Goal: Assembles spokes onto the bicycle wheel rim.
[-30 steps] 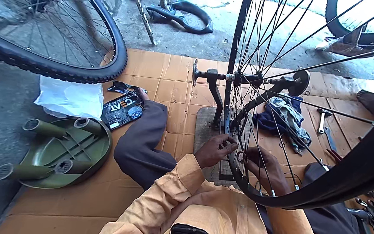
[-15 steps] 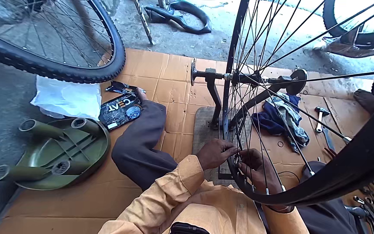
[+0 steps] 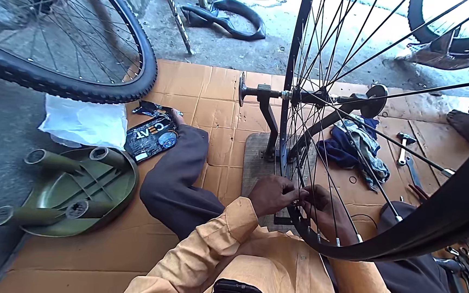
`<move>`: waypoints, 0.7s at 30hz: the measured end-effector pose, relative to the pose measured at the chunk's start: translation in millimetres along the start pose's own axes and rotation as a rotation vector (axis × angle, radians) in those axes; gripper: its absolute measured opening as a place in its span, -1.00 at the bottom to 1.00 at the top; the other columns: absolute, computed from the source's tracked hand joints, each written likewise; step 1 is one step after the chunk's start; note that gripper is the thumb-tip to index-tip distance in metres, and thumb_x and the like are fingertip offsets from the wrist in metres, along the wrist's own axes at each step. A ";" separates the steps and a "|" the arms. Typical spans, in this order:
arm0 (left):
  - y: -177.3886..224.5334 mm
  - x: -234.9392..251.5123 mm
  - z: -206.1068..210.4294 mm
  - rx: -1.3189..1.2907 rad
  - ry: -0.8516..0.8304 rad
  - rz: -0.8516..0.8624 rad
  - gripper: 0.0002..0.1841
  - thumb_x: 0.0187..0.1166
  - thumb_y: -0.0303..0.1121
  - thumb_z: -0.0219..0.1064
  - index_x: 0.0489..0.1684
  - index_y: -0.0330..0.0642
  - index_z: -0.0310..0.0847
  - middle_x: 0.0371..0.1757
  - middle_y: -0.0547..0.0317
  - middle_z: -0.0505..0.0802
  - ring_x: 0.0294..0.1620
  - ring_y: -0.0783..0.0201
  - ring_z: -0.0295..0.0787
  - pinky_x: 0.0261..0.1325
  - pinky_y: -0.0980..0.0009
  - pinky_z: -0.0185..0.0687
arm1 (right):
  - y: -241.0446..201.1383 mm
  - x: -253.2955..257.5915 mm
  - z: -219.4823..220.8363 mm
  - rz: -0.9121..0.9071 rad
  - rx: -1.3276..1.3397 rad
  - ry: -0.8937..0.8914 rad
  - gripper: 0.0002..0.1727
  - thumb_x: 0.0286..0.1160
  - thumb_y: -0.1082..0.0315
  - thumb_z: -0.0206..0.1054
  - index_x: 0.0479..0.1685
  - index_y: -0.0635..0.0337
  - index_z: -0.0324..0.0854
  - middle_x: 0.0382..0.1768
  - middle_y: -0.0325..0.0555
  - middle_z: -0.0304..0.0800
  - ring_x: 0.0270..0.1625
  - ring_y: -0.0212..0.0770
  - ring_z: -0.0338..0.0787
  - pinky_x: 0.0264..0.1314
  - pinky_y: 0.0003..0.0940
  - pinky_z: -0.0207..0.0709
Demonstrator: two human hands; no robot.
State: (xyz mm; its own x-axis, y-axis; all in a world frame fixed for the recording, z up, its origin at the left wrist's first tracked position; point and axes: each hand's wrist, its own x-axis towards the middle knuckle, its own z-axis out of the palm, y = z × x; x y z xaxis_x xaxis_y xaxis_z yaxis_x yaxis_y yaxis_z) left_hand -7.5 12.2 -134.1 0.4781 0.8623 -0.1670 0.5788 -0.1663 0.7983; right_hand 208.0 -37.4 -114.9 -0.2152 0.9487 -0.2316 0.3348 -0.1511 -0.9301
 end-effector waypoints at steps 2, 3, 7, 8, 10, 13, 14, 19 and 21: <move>-6.8 1.3 -3.4 -0.074 -0.027 -0.008 -0.49 0.73 0.17 0.17 -0.42 -0.02 0.78 -0.45 0.32 0.74 -0.42 0.35 0.67 -0.29 0.21 0.62 | -1.5 -2.8 -1.4 -0.005 0.004 -0.005 -0.78 0.47 0.41 0.44 0.06 0.00 0.71 -0.32 -0.19 0.81 -0.37 -0.28 0.76 -0.35 -0.36 0.66; -9.1 1.7 -5.4 -0.103 -0.044 -0.014 -0.49 0.74 0.15 0.16 -0.39 -0.02 0.81 -0.43 0.31 0.76 -0.40 0.35 0.68 -0.26 0.21 0.62 | -2.7 -3.5 -1.7 -0.002 0.023 -0.012 -0.77 0.46 0.42 0.43 0.06 0.02 0.72 -0.32 -0.18 0.81 -0.37 -0.28 0.76 -0.35 -0.36 0.66; -13.7 5.0 -6.2 -0.168 -0.104 0.036 -0.49 0.79 0.09 0.11 -0.38 -0.06 0.80 -0.43 0.30 0.77 -0.39 0.37 0.69 -0.26 0.26 0.62 | 5.4 5.7 0.4 -0.052 0.122 -0.035 -0.71 0.35 0.40 0.51 0.07 0.10 0.72 -0.29 -0.05 0.80 -0.33 -0.17 0.78 -0.27 -0.31 0.71; -13.9 5.5 -6.4 -0.170 -0.126 0.065 -0.50 0.79 0.08 0.12 -0.37 -0.06 0.80 -0.41 0.30 0.77 -0.37 0.38 0.69 -0.24 0.26 0.62 | 6.4 8.7 2.0 -0.064 0.133 -0.037 -0.67 0.32 0.39 0.54 0.09 0.10 0.71 -0.29 -0.03 0.80 -0.32 -0.14 0.79 -0.25 -0.28 0.73; -13.0 5.4 -4.8 -0.128 -0.112 0.125 -0.58 0.71 0.07 0.26 -0.37 -0.04 0.83 -0.41 0.33 0.79 -0.38 0.40 0.70 -0.24 0.27 0.66 | 4.3 10.2 3.4 -0.085 0.123 -0.037 -0.58 0.30 0.38 0.55 0.18 0.08 0.65 -0.27 -0.03 0.83 -0.31 -0.14 0.82 -0.23 -0.28 0.75; -3.5 4.7 1.4 0.040 0.016 0.098 -0.54 0.55 0.11 0.41 -0.68 0.00 0.67 -0.59 0.35 0.68 -0.53 0.36 0.61 -0.41 0.22 0.56 | 2.0 5.7 0.6 -0.023 0.038 -0.027 -0.58 0.39 0.29 0.48 0.27 -0.03 0.61 -0.26 -0.16 0.84 -0.31 -0.24 0.80 -0.26 -0.33 0.70; 1.4 4.5 2.1 0.100 0.029 0.073 -0.53 0.53 0.12 0.42 -0.72 0.01 0.64 -0.61 0.35 0.66 -0.54 0.35 0.60 -0.43 0.20 0.55 | 0.7 1.8 -1.7 0.002 0.017 -0.027 -0.60 0.44 0.32 0.45 0.28 -0.03 0.60 -0.25 -0.19 0.84 -0.31 -0.28 0.80 -0.26 -0.36 0.70; -1.5 0.9 -3.8 0.015 0.006 0.024 -0.53 0.64 0.14 0.32 -0.58 0.01 0.71 -0.56 0.35 0.68 -0.54 0.36 0.59 -0.44 0.24 0.54 | 4.5 -0.9 -2.4 -0.018 0.038 -0.027 -0.70 0.50 0.43 0.41 0.19 0.02 0.67 -0.22 -0.18 0.84 -0.27 -0.30 0.81 -0.24 -0.39 0.71; -7.1 1.1 -5.0 -0.053 0.002 0.041 -0.56 0.70 0.10 0.26 -0.44 -0.01 0.80 -0.48 0.35 0.75 -0.49 0.38 0.65 -0.37 0.27 0.61 | 4.7 -1.9 -2.7 -0.039 0.097 -0.039 -0.74 0.50 0.45 0.40 0.13 0.06 0.69 -0.20 -0.15 0.84 -0.24 -0.28 0.81 -0.20 -0.40 0.72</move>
State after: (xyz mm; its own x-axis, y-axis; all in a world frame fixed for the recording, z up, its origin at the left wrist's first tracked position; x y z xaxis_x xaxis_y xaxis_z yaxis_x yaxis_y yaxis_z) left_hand -14.4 16.8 -137.1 0.4991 0.8564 -0.1321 0.5228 -0.1761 0.8340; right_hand 212.4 -39.2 -118.1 -0.2625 0.9431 -0.2043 0.2355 -0.1427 -0.9613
